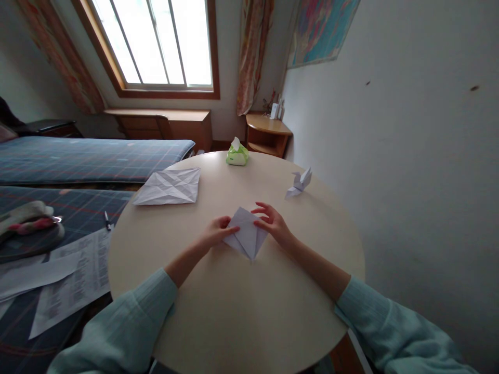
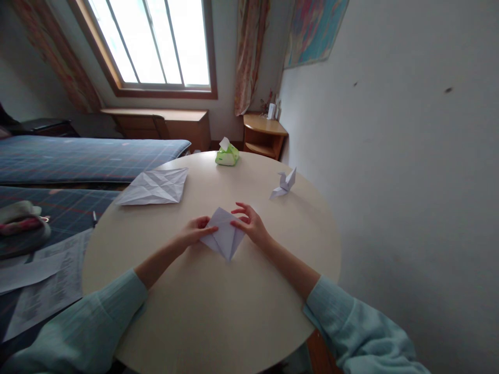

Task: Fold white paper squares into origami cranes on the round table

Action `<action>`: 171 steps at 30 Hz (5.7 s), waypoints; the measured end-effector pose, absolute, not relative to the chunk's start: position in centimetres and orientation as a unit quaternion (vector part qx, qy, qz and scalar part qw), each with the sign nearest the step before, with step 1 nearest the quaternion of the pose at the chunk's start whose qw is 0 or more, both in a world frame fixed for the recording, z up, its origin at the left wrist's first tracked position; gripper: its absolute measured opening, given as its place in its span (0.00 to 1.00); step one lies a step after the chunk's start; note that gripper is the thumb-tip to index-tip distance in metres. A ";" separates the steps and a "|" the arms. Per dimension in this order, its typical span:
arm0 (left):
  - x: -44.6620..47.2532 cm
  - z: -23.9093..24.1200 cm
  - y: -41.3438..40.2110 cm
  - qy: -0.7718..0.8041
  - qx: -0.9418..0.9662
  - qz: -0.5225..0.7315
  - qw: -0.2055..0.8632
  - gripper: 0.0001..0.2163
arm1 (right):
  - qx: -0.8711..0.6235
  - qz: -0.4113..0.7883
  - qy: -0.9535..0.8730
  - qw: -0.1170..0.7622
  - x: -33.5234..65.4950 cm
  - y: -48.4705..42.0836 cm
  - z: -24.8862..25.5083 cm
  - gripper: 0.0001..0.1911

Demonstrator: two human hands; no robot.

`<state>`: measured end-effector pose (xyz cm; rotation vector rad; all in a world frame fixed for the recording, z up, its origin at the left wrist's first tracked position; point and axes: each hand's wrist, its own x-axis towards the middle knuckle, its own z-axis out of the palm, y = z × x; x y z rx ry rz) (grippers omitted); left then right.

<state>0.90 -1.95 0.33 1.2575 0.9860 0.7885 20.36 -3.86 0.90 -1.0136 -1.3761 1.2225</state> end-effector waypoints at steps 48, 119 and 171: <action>-0.4 0.3 -1.6 0.293 0.891 0.195 0.288 0.23 | -0.353 0.220 -0.870 0.264 22.5 -3.4 1.0 0.25; 3.4 -0.4 -4.2 0.355 0.924 0.142 0.015 0.23 | -0.609 0.009 -0.728 0.316 20.5 -4.1 0.4 0.09; 2.9 0.7 -4.6 0.413 0.890 0.185 0.063 0.05 | -0.396 -0.094 -0.884 0.230 21.8 -4.8 2.4 0.11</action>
